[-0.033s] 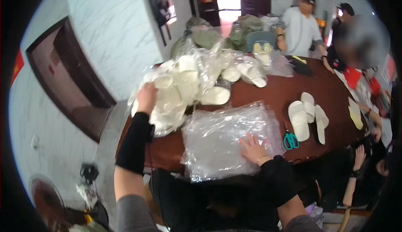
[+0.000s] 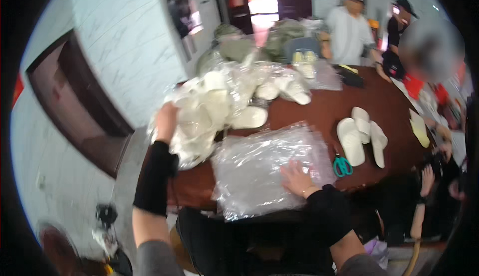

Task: Sorting and inserting indoor slippers into clear plastic packaging bags.

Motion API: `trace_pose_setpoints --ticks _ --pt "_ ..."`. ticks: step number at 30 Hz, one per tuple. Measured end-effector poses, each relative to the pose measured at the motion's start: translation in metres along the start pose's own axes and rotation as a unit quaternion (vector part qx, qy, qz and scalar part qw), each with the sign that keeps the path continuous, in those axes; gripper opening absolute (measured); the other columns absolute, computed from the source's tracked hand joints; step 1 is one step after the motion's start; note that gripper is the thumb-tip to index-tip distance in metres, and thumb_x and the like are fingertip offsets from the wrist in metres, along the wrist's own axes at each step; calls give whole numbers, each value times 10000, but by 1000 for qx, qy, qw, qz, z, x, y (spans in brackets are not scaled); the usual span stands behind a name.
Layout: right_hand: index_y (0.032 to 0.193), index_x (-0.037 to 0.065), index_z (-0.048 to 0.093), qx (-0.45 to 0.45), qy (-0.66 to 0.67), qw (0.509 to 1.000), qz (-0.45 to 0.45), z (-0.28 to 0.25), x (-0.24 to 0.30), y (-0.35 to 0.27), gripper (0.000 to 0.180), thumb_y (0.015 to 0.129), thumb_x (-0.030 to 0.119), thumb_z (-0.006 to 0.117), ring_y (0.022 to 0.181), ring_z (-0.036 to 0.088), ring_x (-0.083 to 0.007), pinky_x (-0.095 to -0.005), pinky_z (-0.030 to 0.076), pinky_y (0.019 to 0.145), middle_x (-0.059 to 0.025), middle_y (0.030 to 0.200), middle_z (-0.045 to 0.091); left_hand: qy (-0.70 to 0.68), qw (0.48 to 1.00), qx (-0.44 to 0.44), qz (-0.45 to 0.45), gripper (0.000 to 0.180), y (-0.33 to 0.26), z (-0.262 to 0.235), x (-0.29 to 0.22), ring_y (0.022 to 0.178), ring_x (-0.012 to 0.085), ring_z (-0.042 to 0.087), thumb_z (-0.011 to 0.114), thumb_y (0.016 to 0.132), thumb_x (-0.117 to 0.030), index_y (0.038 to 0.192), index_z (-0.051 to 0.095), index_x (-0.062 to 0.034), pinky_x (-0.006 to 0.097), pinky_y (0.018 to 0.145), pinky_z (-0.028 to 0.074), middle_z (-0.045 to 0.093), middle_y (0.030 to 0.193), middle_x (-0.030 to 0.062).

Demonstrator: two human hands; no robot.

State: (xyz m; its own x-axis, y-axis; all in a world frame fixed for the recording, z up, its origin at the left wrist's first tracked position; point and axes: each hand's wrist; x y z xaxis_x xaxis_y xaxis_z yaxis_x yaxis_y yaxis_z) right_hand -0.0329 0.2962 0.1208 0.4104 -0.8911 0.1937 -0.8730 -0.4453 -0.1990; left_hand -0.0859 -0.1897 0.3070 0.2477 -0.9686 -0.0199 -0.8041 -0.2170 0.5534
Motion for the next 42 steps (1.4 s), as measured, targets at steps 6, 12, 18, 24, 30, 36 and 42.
trace_pose_setpoints --ticks 6,12,18,24,30,36,42 --pt "1631 254 309 -16 30 999 7 9 -17 -3 678 1028 513 481 1587 88 -449 -780 70 1185 -176 1729 130 -539 839 10 -69 135 0 -75 -80 898 141 497 589 1028 -263 1062 552 -138 342 732 455 470 1002 4" --pt "1609 254 367 -21 34 999 19 18 -28 -5 689 997 528 526 1587 93 -441 -801 75 1164 -170 1719 182 -730 674 108 -30 164 -101 -87 -237 981 129 595 562 1066 -233 1121 594 -81 341 904 520 595 1013 20" --pt "1525 238 529 -17 6 999 35 35 -44 2 676 917 515 625 1578 129 -435 -861 66 1110 -160 1696 273 -532 770 322 143 282 -164 -27 -241 1305 244 553 630 1034 -149 1295 664 -47 399 1082 443 625 1379 126" --pt "1586 198 442 -14 -10 1000 1 34 -19 18 735 936 515 575 1591 87 -422 -831 88 1132 -168 1700 272 -241 941 226 74 570 -218 143 -120 1547 423 246 543 1057 -413 1582 439 -214 658 1201 192 294 1692 141" --pt "1489 131 548 -97 -45 992 61 64 -66 28 617 920 362 601 1521 283 -391 -661 258 1183 -160 1603 434 -169 968 173 69 534 -249 155 -161 1565 392 236 380 1107 -452 1602 414 -255 627 1232 184 294 1702 105" --pt "1203 105 687 -440 207 872 63 0 -77 15 266 950 116 608 1104 631 -391 -454 516 937 -162 1155 696 -126 975 166 72 543 -255 149 -147 1563 386 241 387 1100 -462 1608 399 -271 625 1229 194 282 1708 86" --pt "1199 85 668 -452 249 846 134 5 -75 12 381 942 367 661 973 678 -395 -489 538 846 -198 1038 709 -106 973 193 72 563 -259 158 -166 1567 374 236 353 1105 -501 1623 371 -279 628 1218 206 265 1719 58"
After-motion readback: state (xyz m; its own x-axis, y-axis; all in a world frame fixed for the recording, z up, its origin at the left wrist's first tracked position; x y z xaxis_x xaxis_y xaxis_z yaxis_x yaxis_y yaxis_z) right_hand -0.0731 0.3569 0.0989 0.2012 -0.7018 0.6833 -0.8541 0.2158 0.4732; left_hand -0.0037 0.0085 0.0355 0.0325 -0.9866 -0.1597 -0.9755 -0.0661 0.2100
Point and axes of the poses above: each hand's wrist, its own y-axis towards the middle knuckle, its own z-axis out of the palm, x = y × z
